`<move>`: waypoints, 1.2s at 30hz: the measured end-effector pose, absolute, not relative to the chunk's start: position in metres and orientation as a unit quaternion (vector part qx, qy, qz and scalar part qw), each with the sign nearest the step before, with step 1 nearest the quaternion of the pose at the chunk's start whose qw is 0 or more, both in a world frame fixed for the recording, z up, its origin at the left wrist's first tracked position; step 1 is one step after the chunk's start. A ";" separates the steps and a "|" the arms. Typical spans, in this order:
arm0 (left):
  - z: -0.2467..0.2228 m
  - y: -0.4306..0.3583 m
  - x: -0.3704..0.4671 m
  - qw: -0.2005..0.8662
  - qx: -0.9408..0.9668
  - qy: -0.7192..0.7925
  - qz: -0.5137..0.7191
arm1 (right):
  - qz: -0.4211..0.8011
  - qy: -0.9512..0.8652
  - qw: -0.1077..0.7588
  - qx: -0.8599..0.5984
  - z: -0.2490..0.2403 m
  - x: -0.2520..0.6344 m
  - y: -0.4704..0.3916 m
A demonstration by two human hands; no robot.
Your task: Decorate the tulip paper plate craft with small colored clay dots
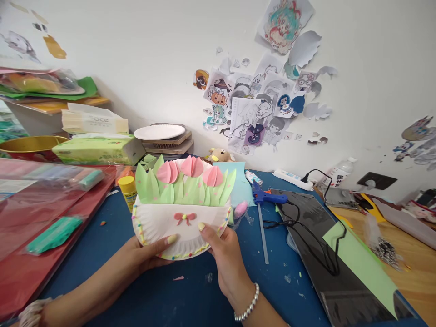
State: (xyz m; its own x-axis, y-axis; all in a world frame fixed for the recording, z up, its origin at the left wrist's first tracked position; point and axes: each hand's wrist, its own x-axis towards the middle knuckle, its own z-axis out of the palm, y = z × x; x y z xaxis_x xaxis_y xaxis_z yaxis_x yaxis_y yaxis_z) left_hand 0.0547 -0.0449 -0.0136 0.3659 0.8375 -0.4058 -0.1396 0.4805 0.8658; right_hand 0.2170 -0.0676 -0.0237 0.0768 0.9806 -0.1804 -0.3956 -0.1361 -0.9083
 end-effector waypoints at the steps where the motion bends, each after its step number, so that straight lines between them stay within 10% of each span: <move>1: -0.014 -0.045 0.055 0.731 0.385 0.452 0.334 | 0.599 -0.320 0.574 -0.457 -0.024 0.217 -0.068; 36: -0.011 -0.045 0.054 0.737 0.389 0.446 0.326 | 0.599 -0.316 0.578 -0.455 -0.026 0.218 -0.067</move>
